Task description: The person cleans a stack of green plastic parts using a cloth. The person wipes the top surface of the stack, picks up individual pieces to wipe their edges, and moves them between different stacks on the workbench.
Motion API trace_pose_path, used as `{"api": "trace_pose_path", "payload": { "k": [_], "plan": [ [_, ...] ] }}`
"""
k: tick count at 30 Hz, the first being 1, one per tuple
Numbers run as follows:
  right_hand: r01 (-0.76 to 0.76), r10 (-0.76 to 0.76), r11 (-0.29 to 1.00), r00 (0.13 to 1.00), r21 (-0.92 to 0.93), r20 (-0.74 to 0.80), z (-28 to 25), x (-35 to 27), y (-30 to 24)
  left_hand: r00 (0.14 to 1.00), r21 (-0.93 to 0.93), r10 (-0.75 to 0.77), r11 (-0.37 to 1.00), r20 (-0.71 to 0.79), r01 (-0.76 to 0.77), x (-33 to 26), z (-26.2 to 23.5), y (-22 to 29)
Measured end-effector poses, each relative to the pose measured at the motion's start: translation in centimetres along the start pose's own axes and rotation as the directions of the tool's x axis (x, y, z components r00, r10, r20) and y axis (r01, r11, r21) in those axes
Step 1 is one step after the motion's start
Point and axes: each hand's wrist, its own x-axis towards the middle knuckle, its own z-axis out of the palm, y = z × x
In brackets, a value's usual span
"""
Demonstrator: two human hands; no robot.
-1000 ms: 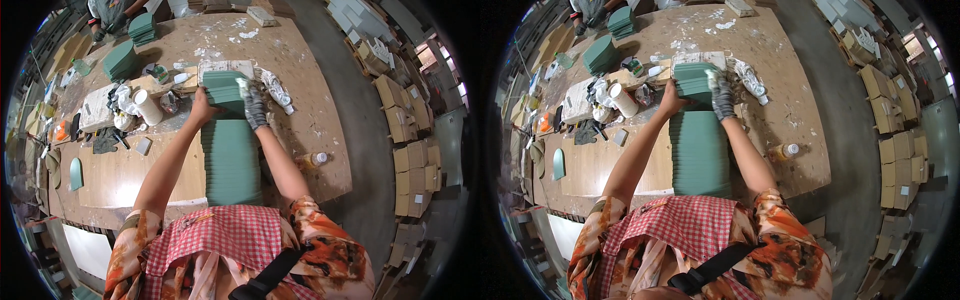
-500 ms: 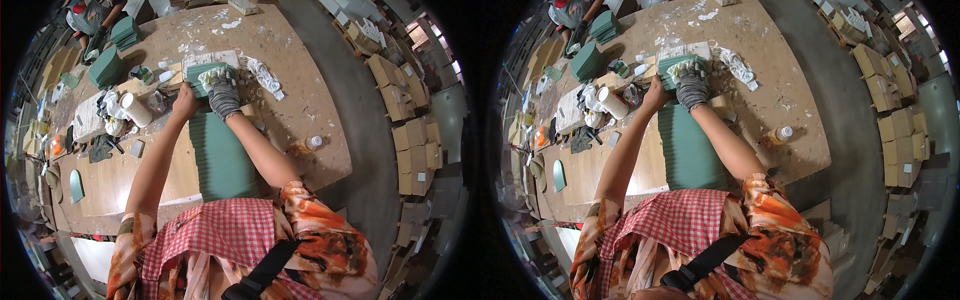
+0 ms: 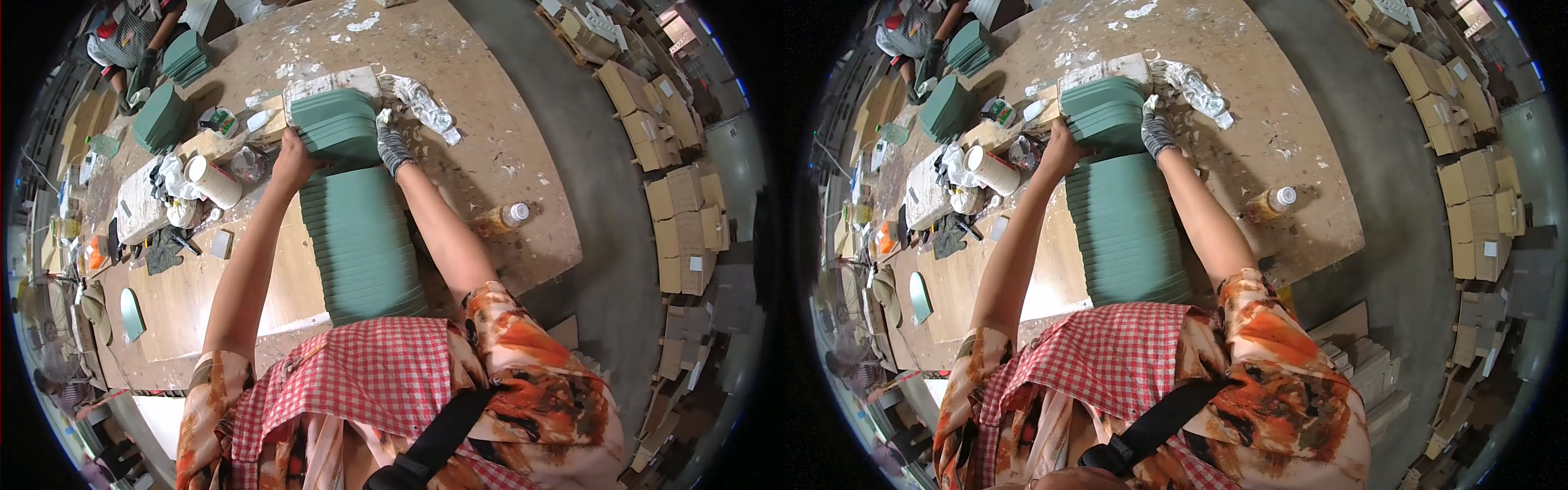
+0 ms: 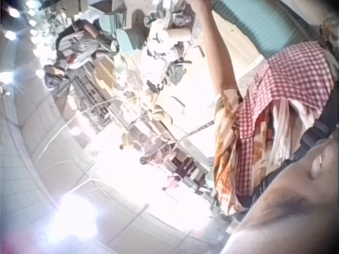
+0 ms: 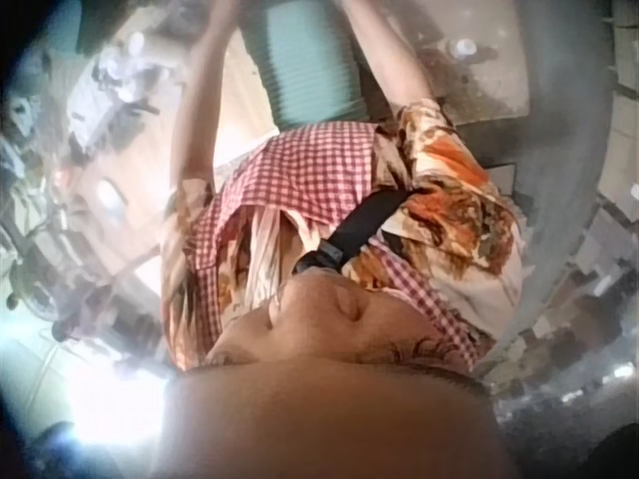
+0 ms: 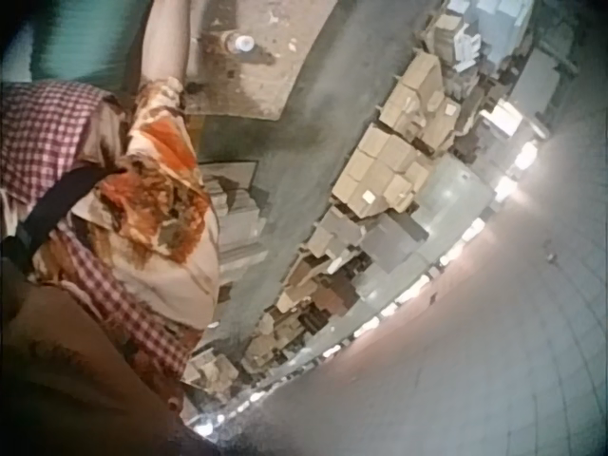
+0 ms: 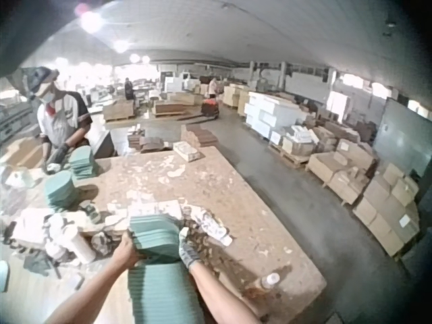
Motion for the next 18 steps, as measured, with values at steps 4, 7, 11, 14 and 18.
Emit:
{"api": "trace_pose_path", "payload": {
  "k": [4,7,11,14,18],
  "plan": [
    [0.392,-0.406,0.901,0.913,-0.185,-0.042,-0.2,-4.8,-5.2,1.0,-0.015,-0.017,1.0,-0.005,0.017,-0.5,-0.6,-0.8],
    [0.667,-0.77,0.401,0.617,-0.628,0.163,0.6,-4.8,-6.5,1.0,-0.079,0.003,0.997,0.001,-0.002,0.2,-0.1,-0.3],
    [0.628,-0.628,0.301,0.697,-0.717,0.347,3.7,-6.0,-8.6,1.0,-0.141,-0.014,0.99,0.014,0.016,0.8,0.3,-0.1],
    [0.691,-0.601,0.383,0.69,-0.613,0.402,2.4,-6.6,-9.1,0.996,-0.145,-0.063,0.987,0.062,0.072,0.0,-1.8,0.4],
    [0.672,-0.539,0.423,0.726,-0.608,0.427,-0.1,-6.0,-9.1,0.992,-0.453,-0.04,0.886,0.123,0.092,-1.3,-2.9,-1.9]
  ]
}}
